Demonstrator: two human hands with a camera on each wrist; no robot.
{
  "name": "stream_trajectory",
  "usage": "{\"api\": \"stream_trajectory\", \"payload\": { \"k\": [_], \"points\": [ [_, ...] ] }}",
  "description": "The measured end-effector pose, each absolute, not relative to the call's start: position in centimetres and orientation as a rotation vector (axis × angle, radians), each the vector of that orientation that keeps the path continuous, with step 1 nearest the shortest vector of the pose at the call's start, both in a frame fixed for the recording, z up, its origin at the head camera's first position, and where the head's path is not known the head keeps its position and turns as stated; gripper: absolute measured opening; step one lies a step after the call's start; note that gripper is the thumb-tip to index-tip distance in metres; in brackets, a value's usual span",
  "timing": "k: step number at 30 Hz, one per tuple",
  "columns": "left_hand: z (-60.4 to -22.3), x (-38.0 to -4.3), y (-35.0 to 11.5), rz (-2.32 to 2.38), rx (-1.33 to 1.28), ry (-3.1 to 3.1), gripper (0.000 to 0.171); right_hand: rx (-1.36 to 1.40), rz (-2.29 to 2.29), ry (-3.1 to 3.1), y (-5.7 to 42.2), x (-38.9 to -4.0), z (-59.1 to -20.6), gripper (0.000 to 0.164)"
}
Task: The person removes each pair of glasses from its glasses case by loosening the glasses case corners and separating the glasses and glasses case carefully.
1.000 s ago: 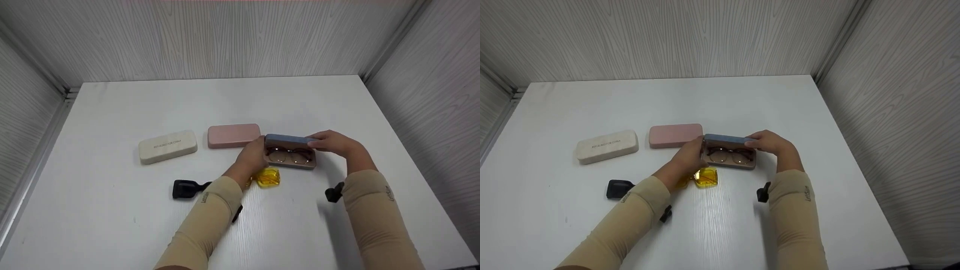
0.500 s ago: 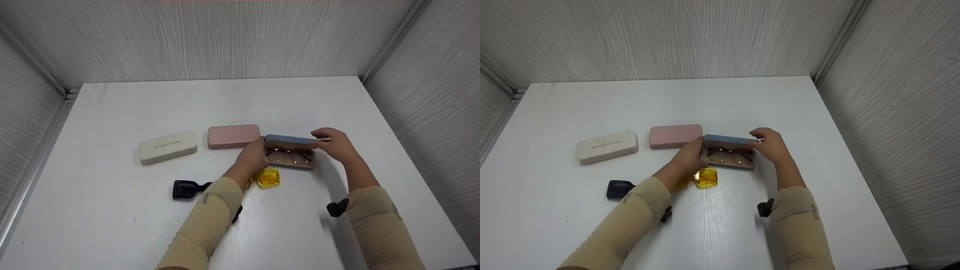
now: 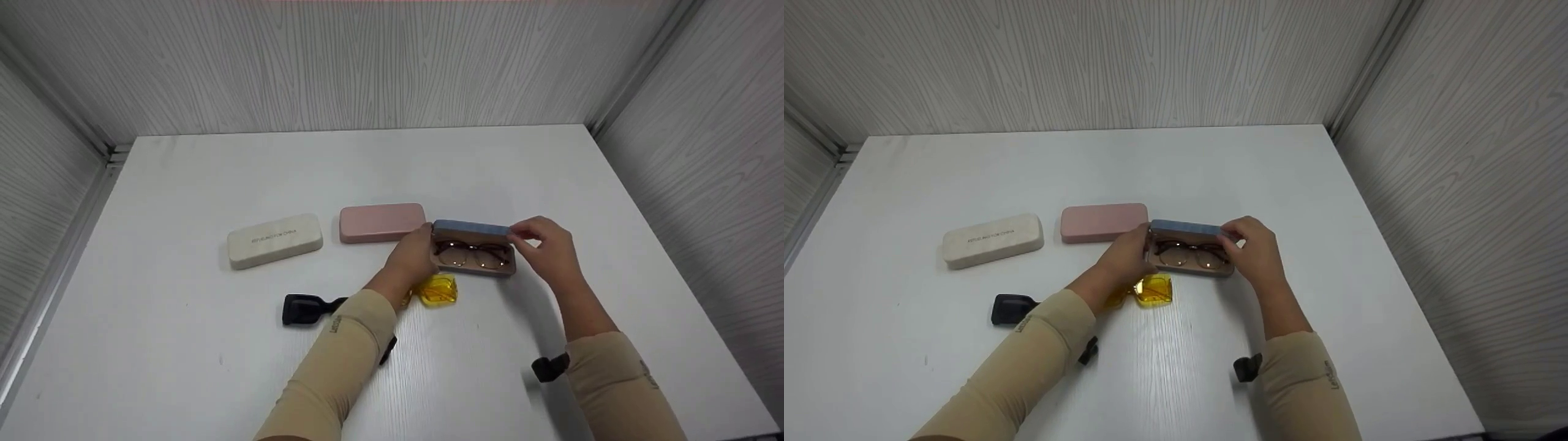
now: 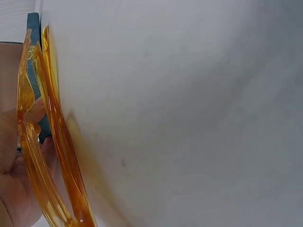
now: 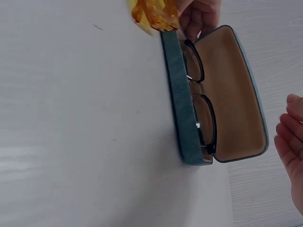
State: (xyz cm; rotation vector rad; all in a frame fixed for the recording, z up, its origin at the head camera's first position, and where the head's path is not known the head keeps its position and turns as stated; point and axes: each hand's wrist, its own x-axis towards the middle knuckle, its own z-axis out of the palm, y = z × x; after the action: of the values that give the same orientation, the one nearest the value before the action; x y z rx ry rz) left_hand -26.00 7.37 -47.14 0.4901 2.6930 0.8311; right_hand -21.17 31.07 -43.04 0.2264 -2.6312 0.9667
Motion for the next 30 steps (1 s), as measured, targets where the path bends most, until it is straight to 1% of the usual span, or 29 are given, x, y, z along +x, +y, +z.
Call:
{"api": "stream_trajectory", "payload": {
  "k": [5, 12, 15, 23, 30],
  "points": [
    [-47.3, -26.0, 7.4, 0.844, 0.496, 2.698, 0.078, 0.279, 0.883, -2.706, 30.1, -20.3, -44.6, 0.016],
    [-47.3, -26.0, 7.5, 0.825, 0.48, 2.68, 0.087, 0.294, 0.709, -2.891, 28.9, -20.2, -46.6, 0.027],
    [-47.2, -26.0, 7.5, 0.829, 0.477, 2.68, 0.085, 0.283, 0.614, -2.928, 28.5, -20.4, -47.2, 0.031],
    [-47.2, -26.0, 7.6, 0.819, 0.499, 2.697, 0.081, 0.17, 0.512, -3.037, 27.4, -21.1, -47.5, 0.04],
    [-47.4, -26.1, 7.6, 0.851, 0.494, 2.695, 0.078, 0.165, 0.489, -3.077, 26.8, -21.7, -47.4, 0.041]
  ]
}}
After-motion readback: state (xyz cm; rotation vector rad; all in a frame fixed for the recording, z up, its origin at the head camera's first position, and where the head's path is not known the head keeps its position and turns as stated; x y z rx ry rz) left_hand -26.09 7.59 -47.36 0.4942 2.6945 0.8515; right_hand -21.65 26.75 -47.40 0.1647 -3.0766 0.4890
